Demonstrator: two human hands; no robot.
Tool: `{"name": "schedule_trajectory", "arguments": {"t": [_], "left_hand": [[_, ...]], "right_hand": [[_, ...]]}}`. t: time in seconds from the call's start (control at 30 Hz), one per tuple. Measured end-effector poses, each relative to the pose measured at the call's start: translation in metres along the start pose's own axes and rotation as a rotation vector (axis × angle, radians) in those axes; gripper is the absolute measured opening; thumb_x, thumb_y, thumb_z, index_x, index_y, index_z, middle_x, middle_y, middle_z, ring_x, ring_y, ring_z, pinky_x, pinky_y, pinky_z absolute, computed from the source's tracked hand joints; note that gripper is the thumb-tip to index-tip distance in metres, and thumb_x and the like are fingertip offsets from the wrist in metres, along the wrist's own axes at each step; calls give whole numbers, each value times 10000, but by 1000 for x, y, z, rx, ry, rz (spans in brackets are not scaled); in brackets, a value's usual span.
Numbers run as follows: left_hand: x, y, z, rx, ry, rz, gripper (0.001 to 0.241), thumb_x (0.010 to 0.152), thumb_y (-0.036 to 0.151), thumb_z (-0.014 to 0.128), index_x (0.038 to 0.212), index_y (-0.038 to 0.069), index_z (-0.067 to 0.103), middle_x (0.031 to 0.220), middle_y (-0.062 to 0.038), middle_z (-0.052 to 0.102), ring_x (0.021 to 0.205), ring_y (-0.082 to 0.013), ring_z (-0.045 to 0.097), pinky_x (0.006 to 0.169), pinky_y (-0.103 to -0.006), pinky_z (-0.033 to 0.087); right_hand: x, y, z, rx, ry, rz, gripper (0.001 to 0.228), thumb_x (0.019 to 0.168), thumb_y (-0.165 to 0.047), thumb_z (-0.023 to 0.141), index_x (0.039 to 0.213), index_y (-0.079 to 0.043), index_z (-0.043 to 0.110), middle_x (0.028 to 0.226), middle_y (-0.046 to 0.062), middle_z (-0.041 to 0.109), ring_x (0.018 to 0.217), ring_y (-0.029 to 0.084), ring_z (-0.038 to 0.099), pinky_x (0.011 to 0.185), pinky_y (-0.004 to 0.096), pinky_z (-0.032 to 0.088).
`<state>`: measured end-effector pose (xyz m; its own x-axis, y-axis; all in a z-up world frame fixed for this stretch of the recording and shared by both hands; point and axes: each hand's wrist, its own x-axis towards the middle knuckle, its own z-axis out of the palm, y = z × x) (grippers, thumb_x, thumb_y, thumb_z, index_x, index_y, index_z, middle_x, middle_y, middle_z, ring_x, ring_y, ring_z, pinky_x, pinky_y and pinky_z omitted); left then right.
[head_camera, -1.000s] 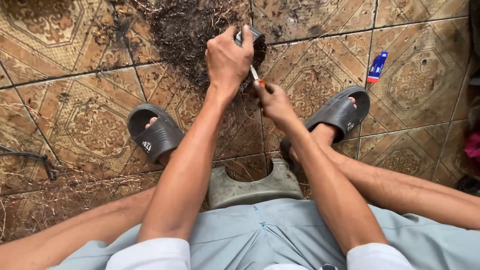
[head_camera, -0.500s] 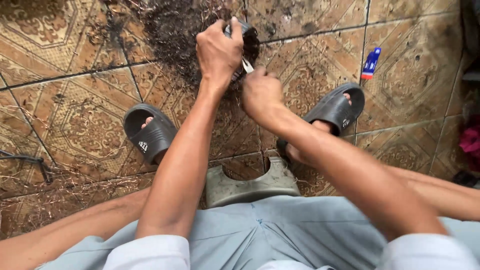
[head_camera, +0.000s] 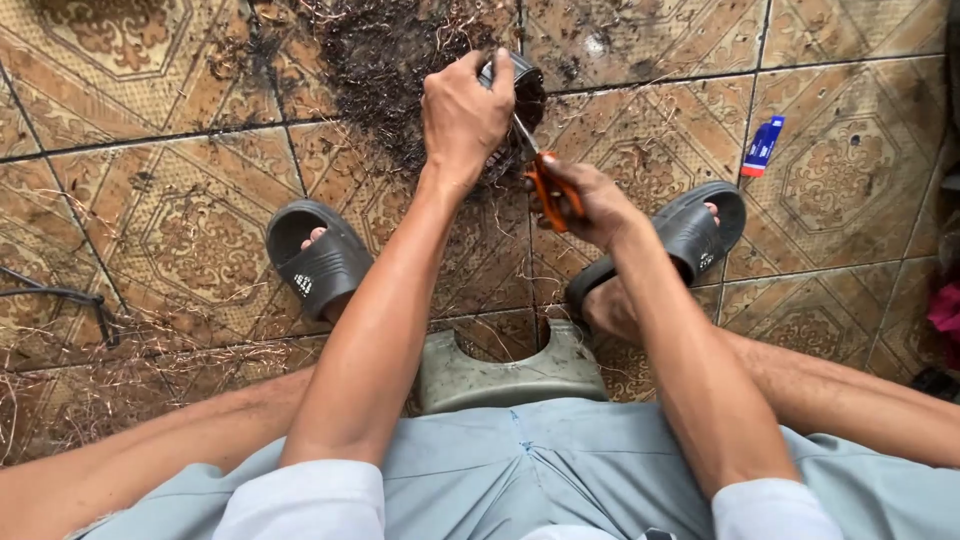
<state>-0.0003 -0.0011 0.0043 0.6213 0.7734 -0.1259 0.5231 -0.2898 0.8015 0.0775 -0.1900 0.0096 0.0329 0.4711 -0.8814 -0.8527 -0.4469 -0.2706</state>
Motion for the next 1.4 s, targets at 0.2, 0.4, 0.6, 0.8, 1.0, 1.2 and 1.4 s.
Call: {"name": "schedule_trajectory", "arguments": {"t": [0.2,0.4,0.6,0.8,1.0,1.2,1.4], "left_hand": [[-4,3,-6,-59,-35,19,419,1007,395,423,832,83,642,483,78,468,333,-38,382,235,-212,265],[-4,1,-5,-18,-11,31,469,1000,465,380,740,130,582,480,98,399,340,-43,348,247,-216,250],[2,8,-5,6,-64,-23,447,1000,459,401,731,153,584,474,99,406,344,-46,354,265,-231,253],[4,9,-4,30,-78,-57,446,994,455,395,753,140,599,516,58,524,377,-69,437,292,-241,329],[-11,43,8,143,-96,-57,480,950,490,383,760,123,625,670,-92,678,555,-246,635,470,-424,482],[20,-7,-1,144,-54,-153,499,909,526,435,785,105,672,744,-152,677,623,-345,597,533,-442,424],[17,6,-29,-36,-130,-80,443,975,520,423,781,198,658,601,59,553,508,-87,424,457,-314,306]], "right_hand": [[25,0,-47,-10,-287,-62,430,918,-323,706,1208,-16,626,1128,121,737,824,254,722,615,333,552],[6,-28,-23,-92,-132,27,448,876,-372,684,1193,-65,607,1112,115,726,849,228,699,625,329,531],[21,-33,-46,-116,-190,30,445,903,-358,661,1201,-33,604,1126,193,730,690,174,565,633,337,507],[27,-11,-22,-65,-181,-10,207,973,-240,659,1027,-49,600,882,74,666,670,190,617,532,316,474],[7,18,54,-1463,497,-156,205,951,-133,583,1113,-10,609,1083,154,592,861,314,615,677,434,552],[33,30,29,-1830,507,-414,531,908,-218,630,1378,-18,486,1202,196,588,1059,390,605,766,490,578],[0,-25,7,-413,-4,-5,319,1009,-458,550,1080,-149,581,930,28,600,766,136,549,651,330,474]]}}
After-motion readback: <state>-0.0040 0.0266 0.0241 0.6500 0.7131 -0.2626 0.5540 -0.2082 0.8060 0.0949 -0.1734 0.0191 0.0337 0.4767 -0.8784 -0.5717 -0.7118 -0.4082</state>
